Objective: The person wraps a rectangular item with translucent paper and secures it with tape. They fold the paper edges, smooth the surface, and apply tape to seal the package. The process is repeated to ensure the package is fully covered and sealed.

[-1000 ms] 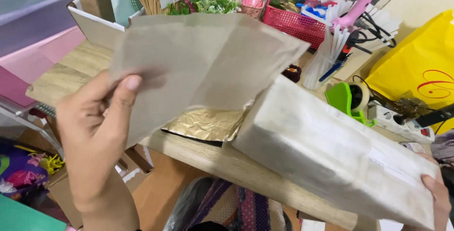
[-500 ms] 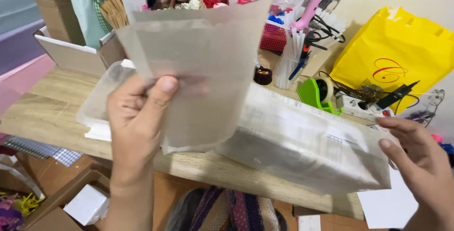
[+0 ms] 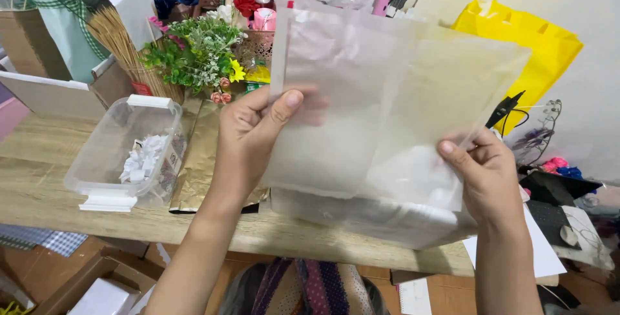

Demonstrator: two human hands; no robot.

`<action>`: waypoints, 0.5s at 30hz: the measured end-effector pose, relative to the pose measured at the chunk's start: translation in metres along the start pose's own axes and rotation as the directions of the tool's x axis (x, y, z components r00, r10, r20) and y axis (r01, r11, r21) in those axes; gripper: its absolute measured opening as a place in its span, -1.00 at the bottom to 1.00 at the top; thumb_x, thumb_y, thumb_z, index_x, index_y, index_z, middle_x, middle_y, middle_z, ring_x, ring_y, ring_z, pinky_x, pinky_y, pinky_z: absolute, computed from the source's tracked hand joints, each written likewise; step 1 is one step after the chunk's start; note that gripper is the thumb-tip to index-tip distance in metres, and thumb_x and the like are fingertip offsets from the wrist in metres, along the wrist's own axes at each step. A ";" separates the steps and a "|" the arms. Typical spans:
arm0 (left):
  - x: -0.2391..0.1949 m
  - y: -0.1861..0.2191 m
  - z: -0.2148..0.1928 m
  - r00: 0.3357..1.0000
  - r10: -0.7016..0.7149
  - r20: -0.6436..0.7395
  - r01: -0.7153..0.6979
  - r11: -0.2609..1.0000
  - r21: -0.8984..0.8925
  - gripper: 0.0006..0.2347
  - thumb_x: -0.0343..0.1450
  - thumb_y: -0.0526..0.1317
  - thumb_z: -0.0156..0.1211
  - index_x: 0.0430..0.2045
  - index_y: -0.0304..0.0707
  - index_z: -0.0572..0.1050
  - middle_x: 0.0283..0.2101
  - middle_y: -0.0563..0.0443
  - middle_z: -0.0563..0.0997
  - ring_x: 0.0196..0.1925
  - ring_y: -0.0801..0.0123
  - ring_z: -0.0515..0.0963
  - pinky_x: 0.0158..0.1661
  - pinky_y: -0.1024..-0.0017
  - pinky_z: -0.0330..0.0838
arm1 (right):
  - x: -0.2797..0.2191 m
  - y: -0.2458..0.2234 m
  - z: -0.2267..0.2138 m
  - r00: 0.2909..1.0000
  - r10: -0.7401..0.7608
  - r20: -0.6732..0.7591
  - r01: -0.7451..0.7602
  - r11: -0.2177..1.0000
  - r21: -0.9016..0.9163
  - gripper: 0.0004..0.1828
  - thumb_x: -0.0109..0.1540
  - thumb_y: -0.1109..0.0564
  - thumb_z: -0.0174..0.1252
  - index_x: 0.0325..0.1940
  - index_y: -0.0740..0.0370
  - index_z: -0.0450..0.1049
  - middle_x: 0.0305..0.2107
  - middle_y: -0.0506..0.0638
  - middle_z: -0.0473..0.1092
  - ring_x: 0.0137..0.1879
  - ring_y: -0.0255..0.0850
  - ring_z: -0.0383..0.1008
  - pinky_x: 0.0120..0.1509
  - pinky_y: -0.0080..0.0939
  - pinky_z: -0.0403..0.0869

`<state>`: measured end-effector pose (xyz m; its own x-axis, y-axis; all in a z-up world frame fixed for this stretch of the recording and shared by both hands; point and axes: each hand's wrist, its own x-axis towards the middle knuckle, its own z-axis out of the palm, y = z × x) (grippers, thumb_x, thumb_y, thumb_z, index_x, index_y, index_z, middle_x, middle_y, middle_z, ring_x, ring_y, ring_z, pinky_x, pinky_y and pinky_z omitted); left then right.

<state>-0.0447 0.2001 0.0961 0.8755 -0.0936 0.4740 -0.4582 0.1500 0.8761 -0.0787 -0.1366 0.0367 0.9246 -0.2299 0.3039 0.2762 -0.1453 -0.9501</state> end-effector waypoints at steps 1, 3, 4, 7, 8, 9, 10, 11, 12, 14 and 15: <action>0.003 -0.007 0.000 0.998 -0.043 -0.044 0.044 0.999 0.017 -0.76 0.44 -0.09 0.17 -0.20 -0.22 0.67 -0.26 0.01 0.76 -0.19 0.54 0.69 -0.16 0.65 0.46 | 0.001 -0.002 0.000 1.000 -0.020 -0.010 0.020 1.000 0.013 -0.81 0.24 0.17 0.30 -0.09 0.22 0.49 -0.40 -0.12 0.45 -0.25 -0.40 0.45 -0.07 -0.48 0.44; 0.008 -0.021 -0.001 0.992 -0.087 -0.087 0.090 0.995 0.032 -0.80 0.42 -0.11 0.23 -0.29 -0.22 0.70 -0.29 0.09 0.74 -0.24 0.61 0.63 -0.24 0.67 0.43 | 0.001 -0.006 0.001 0.999 -0.038 -0.021 0.039 0.999 0.025 -0.78 0.25 0.17 0.29 -0.06 0.24 0.47 -0.41 -0.10 0.45 -0.29 -0.39 0.45 -0.10 -0.49 0.45; 0.011 -0.029 0.000 0.994 -0.071 -0.085 0.074 0.997 0.027 -0.81 0.43 -0.11 0.24 -0.36 -0.20 0.69 -0.37 0.16 0.68 -0.34 0.66 0.52 -0.34 0.68 0.30 | 0.000 -0.008 0.002 0.998 -0.049 -0.030 0.050 0.997 0.054 -0.79 0.27 0.19 0.28 -0.09 0.17 0.39 -0.36 -0.09 0.45 -0.30 -0.39 0.45 -0.11 -0.47 0.46; 0.013 -0.039 0.007 0.997 -0.011 -0.083 0.013 1.000 0.028 -0.81 0.47 -0.12 0.22 -0.46 -0.19 0.66 -0.43 0.19 0.66 -0.38 0.68 0.48 -0.34 0.67 0.26 | -0.003 -0.011 0.004 0.998 -0.033 -0.058 0.036 0.999 0.038 -0.78 0.31 0.17 0.25 -0.07 0.09 0.32 -0.39 -0.02 0.47 -0.36 -0.35 0.48 -0.25 -0.41 0.48; 0.013 -0.040 0.010 0.996 0.036 -0.081 -0.034 0.999 0.034 -0.80 0.48 -0.14 0.19 -0.50 -0.19 0.64 -0.40 0.15 0.69 -0.32 0.65 0.55 -0.24 0.65 0.34 | -0.003 -0.013 0.004 0.997 -0.009 -0.078 0.009 1.000 -0.003 -0.79 0.33 0.12 0.23 -0.02 0.08 0.34 -0.46 0.04 0.49 -0.42 -0.33 0.49 -0.38 -0.38 0.48; 0.012 -0.041 0.012 0.996 0.038 -0.081 -0.036 0.999 0.034 -0.80 0.48 -0.14 0.19 -0.50 -0.19 0.64 -0.40 0.15 0.69 -0.32 0.65 0.55 -0.24 0.65 0.34 | -0.002 -0.009 0.000 0.997 -0.011 -0.079 0.011 1.000 -0.003 -0.79 0.33 0.12 0.23 -0.02 0.08 0.34 -0.46 0.04 0.49 -0.42 -0.33 0.49 -0.38 -0.38 0.48; 0.011 -0.043 0.014 0.996 0.017 -0.085 -0.016 1.000 0.012 -0.79 0.49 -0.12 0.19 -0.55 -0.13 0.49 -0.49 0.21 0.52 -0.41 0.67 0.36 -0.35 0.63 0.16 | 0.000 -0.005 -0.003 0.996 -0.022 -0.085 0.021 1.000 -0.010 -0.83 0.36 0.13 0.21 -0.06 0.09 0.34 -0.45 0.00 0.49 -0.41 -0.34 0.50 -0.35 -0.40 0.50; 0.010 -0.044 0.017 0.996 -0.004 -0.089 0.003 1.000 -0.009 -0.73 0.50 -0.10 0.18 -0.61 -0.07 0.34 -0.57 0.28 0.34 -0.50 0.69 0.16 -0.46 0.61 -0.01 | 0.001 -0.001 -0.006 0.995 -0.032 -0.092 0.031 0.999 -0.017 -0.86 0.38 0.13 0.20 -0.10 0.10 0.33 -0.44 -0.04 0.49 -0.41 -0.35 0.51 -0.33 -0.42 0.51; 0.009 -0.043 0.018 0.996 -0.005 -0.089 0.004 1.000 -0.009 -0.73 0.50 -0.10 0.18 -0.61 -0.07 0.34 -0.57 0.28 0.34 -0.50 0.69 0.16 -0.46 0.61 -0.01 | 0.001 0.000 -0.007 0.995 -0.031 -0.091 0.029 0.999 -0.017 -0.86 0.38 0.13 0.20 -0.10 0.10 0.33 -0.44 -0.04 0.49 -0.41 -0.35 0.51 -0.33 -0.42 0.51; 0.009 -0.039 0.021 0.991 -0.079 -0.111 0.083 0.996 0.032 -0.61 0.49 -0.10 0.21 -0.67 -0.03 0.12 -0.59 0.26 -0.02 -0.54 0.62 0.55 -0.54 0.66 -0.11 | 0.003 0.001 -0.008 0.989 -0.057 -0.135 0.060 0.998 0.019 -0.80 0.36 0.06 0.24 -0.19 -0.05 0.30 -0.42 -0.24 0.42 -0.33 -0.55 0.37 -0.23 -0.57 0.35; 0.009 -0.039 0.023 0.991 -0.079 -0.112 0.083 0.996 0.032 -0.61 0.49 -0.10 0.21 -0.67 -0.03 0.12 -0.59 0.26 -0.02 -0.54 0.62 0.55 -0.54 0.66 -0.11 | 0.003 0.003 -0.011 0.989 -0.058 -0.134 0.061 0.998 0.019 -0.80 0.36 0.06 0.24 -0.19 -0.05 0.30 -0.42 -0.24 0.42 -0.33 -0.55 0.37 -0.23 -0.57 0.35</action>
<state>-0.0222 0.1708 0.0678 0.9206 0.0059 0.3905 -0.3888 0.1098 0.9148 -0.0776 -0.1479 0.0360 0.8635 -0.3480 0.3651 0.3368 -0.1409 -0.9310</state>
